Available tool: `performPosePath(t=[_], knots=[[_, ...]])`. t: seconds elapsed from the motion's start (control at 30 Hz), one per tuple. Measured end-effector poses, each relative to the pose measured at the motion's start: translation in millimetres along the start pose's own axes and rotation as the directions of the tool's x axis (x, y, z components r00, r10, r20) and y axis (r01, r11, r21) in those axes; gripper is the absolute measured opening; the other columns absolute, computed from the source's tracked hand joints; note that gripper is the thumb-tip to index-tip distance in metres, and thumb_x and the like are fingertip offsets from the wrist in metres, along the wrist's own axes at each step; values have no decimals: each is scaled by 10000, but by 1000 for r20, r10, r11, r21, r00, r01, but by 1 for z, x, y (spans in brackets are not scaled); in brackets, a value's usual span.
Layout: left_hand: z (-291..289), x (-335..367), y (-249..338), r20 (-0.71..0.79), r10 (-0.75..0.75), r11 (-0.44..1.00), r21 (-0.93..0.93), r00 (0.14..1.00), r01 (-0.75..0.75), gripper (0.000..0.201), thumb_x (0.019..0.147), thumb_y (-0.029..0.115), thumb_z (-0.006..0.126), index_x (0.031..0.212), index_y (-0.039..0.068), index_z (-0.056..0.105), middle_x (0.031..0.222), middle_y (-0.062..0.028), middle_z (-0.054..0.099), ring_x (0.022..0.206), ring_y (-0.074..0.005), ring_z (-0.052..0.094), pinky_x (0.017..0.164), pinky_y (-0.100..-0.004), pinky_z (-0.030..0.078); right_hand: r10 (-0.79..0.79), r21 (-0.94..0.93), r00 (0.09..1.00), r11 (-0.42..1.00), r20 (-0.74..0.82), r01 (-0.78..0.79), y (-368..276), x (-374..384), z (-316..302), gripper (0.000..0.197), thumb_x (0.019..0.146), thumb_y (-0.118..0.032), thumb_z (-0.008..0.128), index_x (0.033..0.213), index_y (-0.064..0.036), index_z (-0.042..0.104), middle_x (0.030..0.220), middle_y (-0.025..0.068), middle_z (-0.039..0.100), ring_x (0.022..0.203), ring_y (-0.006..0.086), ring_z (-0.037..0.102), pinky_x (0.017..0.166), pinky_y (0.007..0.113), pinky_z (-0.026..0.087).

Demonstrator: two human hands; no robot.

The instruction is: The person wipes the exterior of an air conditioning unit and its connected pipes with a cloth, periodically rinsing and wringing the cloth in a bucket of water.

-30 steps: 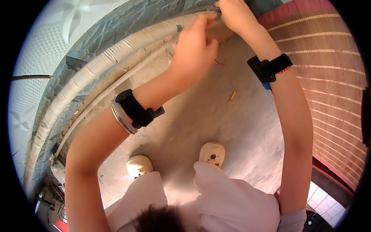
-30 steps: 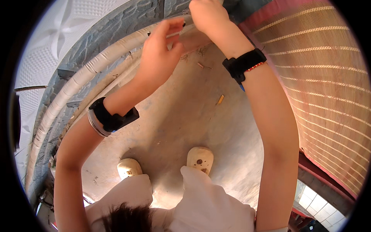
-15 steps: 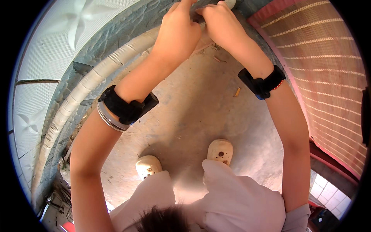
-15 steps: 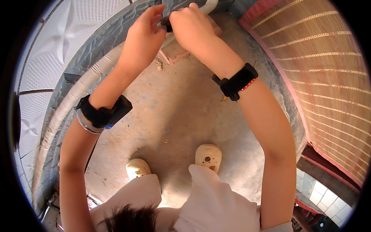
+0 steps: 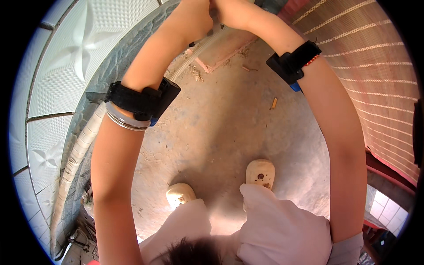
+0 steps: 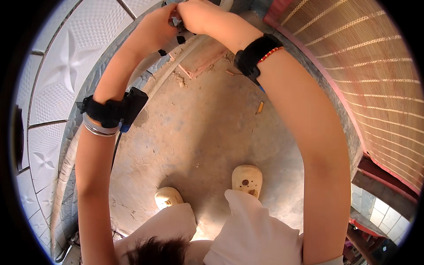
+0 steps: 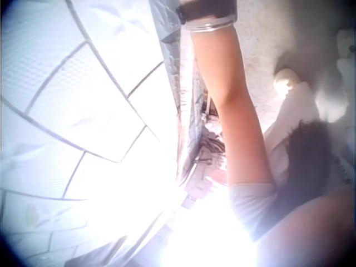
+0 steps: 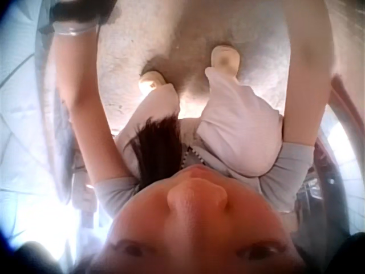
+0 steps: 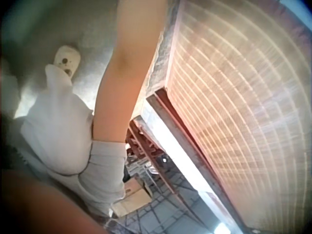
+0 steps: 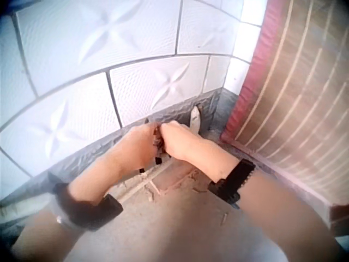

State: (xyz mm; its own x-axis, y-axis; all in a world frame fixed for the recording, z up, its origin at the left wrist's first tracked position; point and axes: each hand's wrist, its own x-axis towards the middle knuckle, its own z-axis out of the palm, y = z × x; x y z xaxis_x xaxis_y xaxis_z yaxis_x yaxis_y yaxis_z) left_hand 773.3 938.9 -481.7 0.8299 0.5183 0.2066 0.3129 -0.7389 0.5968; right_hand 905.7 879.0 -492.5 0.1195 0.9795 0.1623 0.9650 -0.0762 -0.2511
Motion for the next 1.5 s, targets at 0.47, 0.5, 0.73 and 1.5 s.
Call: performPosePath(t=[0.47, 0.5, 0.73, 1.5], knots=[[16, -26, -8, 19, 100, 991, 83, 995, -101, 305, 766, 20, 542, 1070, 34, 560, 901, -201, 630, 851, -369, 596, 731, -393, 479, -5, -127, 996, 992, -90, -7, -39, -53, 10, 97, 730, -53, 556, 774, -37, 641, 804, 157, 646, 752, 317, 647, 629, 389, 533], [14, -29, -8, 15, 114, 989, 93, 993, -115, 302, 772, 10, 535, 1072, 39, 561, 900, -196, 630, 846, -369, 594, 727, -395, 480, -31, -115, 991, 993, -127, 16, -40, -56, 11, 96, 726, -49, 558, 770, -36, 642, 798, 157, 644, 744, 316, 648, 622, 387, 533], [5, -54, 11, -31, 201, 948, 256, 979, -187, 278, 753, -29, 541, 1022, 37, 551, 824, -190, 623, 811, -364, 597, 700, -411, 495, -69, -93, 987, 994, -142, 56, -44, -69, 4, 128, 723, -28, 549, 799, -17, 652, 811, 166, 643, 724, 325, 646, 618, 403, 533], [-27, -38, -35, 102, 153, 966, 194, 983, -170, 333, 786, 17, 521, 1117, 39, 545, 966, -194, 623, 858, -360, 593, 768, -370, 476, -157, -16, 987, 987, 19, 157, -52, -18, 2, 192, 734, -2, 546, 895, -26, 648, 825, 178, 639, 785, 333, 634, 673, 395, 522]])
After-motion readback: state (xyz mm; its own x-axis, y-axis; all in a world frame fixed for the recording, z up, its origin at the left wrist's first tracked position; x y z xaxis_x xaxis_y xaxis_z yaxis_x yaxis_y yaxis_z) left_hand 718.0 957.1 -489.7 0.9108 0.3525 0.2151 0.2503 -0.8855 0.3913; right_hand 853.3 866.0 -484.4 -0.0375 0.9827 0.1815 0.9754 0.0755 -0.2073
